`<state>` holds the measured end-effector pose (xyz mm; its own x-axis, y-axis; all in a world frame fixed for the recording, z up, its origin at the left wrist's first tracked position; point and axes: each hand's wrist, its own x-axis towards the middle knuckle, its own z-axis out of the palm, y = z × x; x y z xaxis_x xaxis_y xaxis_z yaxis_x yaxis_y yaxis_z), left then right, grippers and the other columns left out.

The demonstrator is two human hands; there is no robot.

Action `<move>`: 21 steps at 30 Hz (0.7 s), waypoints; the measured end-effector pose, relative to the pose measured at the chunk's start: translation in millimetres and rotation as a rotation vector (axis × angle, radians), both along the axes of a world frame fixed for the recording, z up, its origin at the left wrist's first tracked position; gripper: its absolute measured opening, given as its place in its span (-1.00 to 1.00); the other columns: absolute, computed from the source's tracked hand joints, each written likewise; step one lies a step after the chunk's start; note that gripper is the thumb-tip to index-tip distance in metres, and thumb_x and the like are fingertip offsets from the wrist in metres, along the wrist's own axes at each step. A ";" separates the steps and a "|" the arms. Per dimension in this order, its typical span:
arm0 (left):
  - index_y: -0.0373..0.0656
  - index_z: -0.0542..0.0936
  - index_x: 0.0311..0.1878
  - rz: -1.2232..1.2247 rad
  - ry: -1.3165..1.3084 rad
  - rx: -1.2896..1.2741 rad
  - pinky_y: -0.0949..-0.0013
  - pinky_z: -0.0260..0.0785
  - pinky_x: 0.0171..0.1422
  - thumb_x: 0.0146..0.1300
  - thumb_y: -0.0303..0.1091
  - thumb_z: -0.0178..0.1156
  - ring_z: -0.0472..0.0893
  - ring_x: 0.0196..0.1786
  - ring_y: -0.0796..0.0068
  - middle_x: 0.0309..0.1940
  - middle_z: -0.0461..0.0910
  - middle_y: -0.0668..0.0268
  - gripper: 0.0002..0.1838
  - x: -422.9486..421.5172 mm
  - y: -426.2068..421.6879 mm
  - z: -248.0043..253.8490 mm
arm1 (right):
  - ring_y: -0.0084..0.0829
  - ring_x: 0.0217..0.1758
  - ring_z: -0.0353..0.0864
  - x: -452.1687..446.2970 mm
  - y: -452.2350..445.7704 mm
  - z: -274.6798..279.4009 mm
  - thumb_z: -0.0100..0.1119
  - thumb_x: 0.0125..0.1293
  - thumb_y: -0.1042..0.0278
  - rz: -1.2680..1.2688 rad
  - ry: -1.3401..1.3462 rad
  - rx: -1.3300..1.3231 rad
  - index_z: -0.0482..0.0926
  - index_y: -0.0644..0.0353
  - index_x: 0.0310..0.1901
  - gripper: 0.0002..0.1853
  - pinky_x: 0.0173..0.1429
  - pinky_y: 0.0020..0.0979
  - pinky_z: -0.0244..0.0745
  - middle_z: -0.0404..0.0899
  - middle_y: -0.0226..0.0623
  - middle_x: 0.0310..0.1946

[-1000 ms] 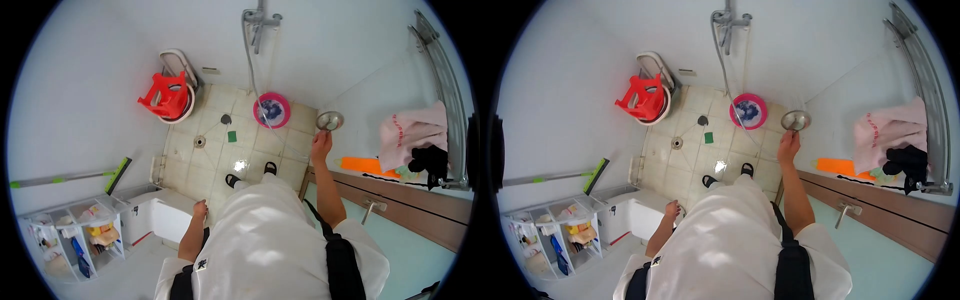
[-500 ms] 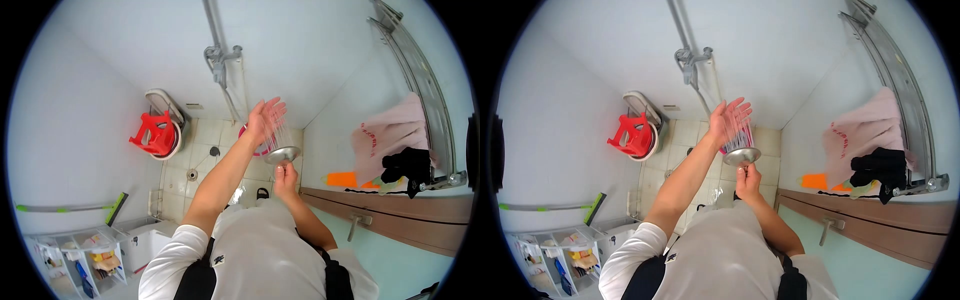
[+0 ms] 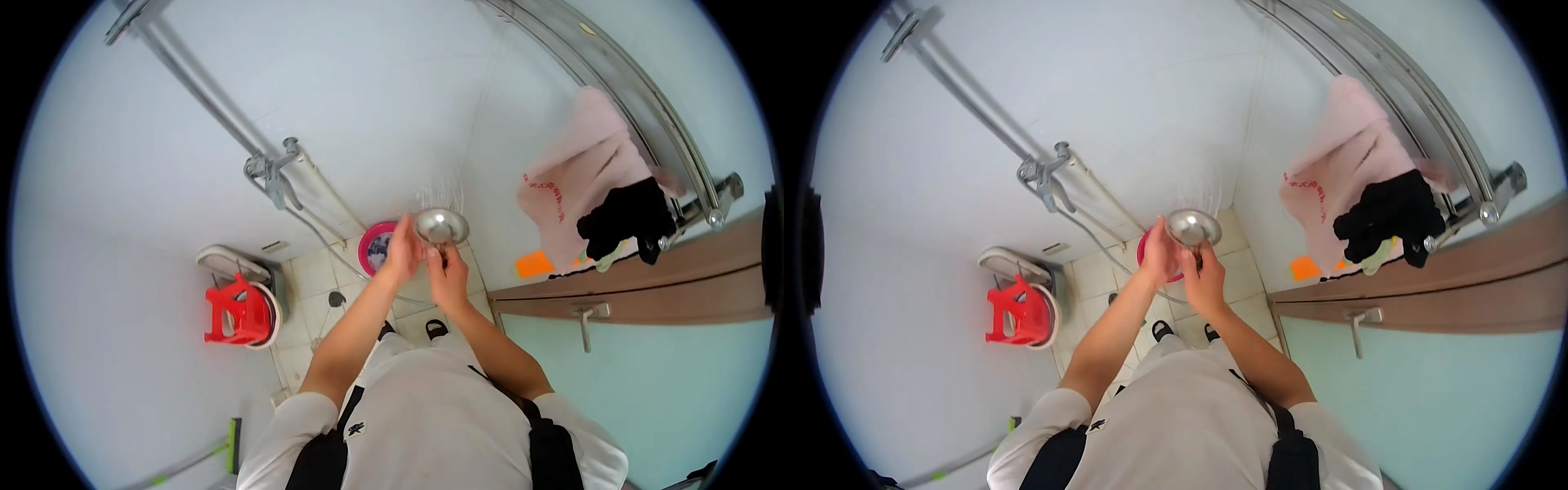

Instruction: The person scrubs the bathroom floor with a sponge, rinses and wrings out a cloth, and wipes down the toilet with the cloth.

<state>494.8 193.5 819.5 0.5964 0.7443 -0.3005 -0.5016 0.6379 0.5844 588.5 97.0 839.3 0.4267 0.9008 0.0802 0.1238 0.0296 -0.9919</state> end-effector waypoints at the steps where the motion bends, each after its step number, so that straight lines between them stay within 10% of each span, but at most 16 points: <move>1: -0.18 0.38 0.34 0.058 -0.052 0.066 0.33 0.46 0.13 0.57 0.19 -0.25 0.59 0.03 0.38 0.12 0.56 0.22 -0.36 -0.8 -15.2 -15.2 | -0.43 -0.23 0.57 -0.2 8.7 4.8 0.13 0.47 0.23 0.023 -0.106 -0.091 0.55 0.26 0.06 -0.71 -0.11 -0.40 0.49 0.62 -0.27 -0.28; 4: -0.17 0.48 0.22 0.213 0.140 0.185 0.41 0.46 -0.06 0.56 0.22 -0.22 0.59 -0.17 0.49 -0.03 0.59 0.30 -0.37 -7.8 -29.5 -17.0 | -0.35 0.06 0.56 0.4 29.4 -23.7 0.15 0.45 0.30 0.028 -0.506 0.139 0.56 0.25 0.08 -0.72 0.11 -0.36 0.48 0.59 -0.19 0.03; 8: -0.11 0.57 -0.11 0.121 0.523 0.299 0.48 0.29 -0.27 0.58 0.21 -0.25 0.47 -0.37 0.60 -0.39 0.51 0.45 -0.41 -38.1 -11.8 -22.3 | -0.15 0.27 0.47 31.6 79.3 -44.3 0.00 0.52 0.14 0.069 0.927 0.088 0.46 0.27 0.25 -0.57 0.39 -0.13 0.35 0.46 -0.17 0.25; 10: -0.12 0.49 -0.30 0.192 0.536 0.287 0.49 0.16 -0.35 0.58 0.17 -0.17 0.32 -0.43 0.64 -0.49 0.39 0.47 -0.45 -37.9 -22.7 -10.7 | -0.16 0.28 0.48 40.5 121.6 -13.1 -0.10 0.55 0.12 -0.001 1.208 0.025 0.38 0.27 0.32 -0.52 0.36 -0.13 0.39 0.49 -0.12 0.22; 21: -0.12 0.38 -0.42 0.225 0.539 0.439 0.49 0.07 -0.34 0.59 0.11 -0.10 0.20 -0.42 0.69 -0.53 0.23 0.54 -0.47 -53.0 -28.6 -9.8 | -0.27 -0.12 0.66 22.7 167.9 -20.3 -0.06 0.54 0.23 -0.035 1.011 0.002 0.55 0.24 -0.11 -0.74 -0.01 -0.31 0.57 0.66 -0.19 -0.21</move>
<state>441.8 165.0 809.7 0.2682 0.9509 -0.1546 -0.1630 0.2030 0.9655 611.2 264.9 818.9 0.3213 0.8869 -0.3318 -0.7735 0.0436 -0.6323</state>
